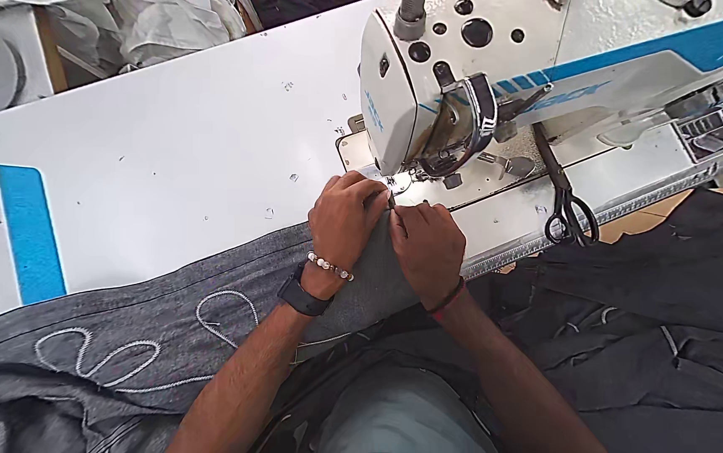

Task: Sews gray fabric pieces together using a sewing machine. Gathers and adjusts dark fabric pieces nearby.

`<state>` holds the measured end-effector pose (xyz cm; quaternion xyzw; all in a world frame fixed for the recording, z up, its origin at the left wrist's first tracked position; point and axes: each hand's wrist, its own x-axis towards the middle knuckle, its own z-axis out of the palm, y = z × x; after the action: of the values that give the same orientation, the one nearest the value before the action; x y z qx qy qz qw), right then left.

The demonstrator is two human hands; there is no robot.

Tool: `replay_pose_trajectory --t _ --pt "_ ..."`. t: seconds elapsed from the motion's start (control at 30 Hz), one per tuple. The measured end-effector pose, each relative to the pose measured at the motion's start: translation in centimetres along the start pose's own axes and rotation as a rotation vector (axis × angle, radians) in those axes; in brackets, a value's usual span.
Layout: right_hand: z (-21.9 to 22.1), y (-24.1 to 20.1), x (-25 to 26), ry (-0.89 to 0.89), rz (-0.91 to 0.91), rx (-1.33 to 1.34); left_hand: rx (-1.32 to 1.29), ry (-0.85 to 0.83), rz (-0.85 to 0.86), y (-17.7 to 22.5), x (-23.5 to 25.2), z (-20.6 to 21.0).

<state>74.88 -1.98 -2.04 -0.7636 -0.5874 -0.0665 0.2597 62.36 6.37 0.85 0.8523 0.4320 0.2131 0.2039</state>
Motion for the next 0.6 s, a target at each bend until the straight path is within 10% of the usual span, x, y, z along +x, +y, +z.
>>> replay_pose_trajectory --t 0.17,0.6 --pt "-0.5 -0.5 -0.7 -0.093 -0.064 -0.110 0.149 0.091 0.283 -1.4 0.1 1.3" --pt "-1.0 0.6 0.5 -0.183 -0.062 -0.112 0.275 -0.035 0.400 -4.0 0.2 0.9"
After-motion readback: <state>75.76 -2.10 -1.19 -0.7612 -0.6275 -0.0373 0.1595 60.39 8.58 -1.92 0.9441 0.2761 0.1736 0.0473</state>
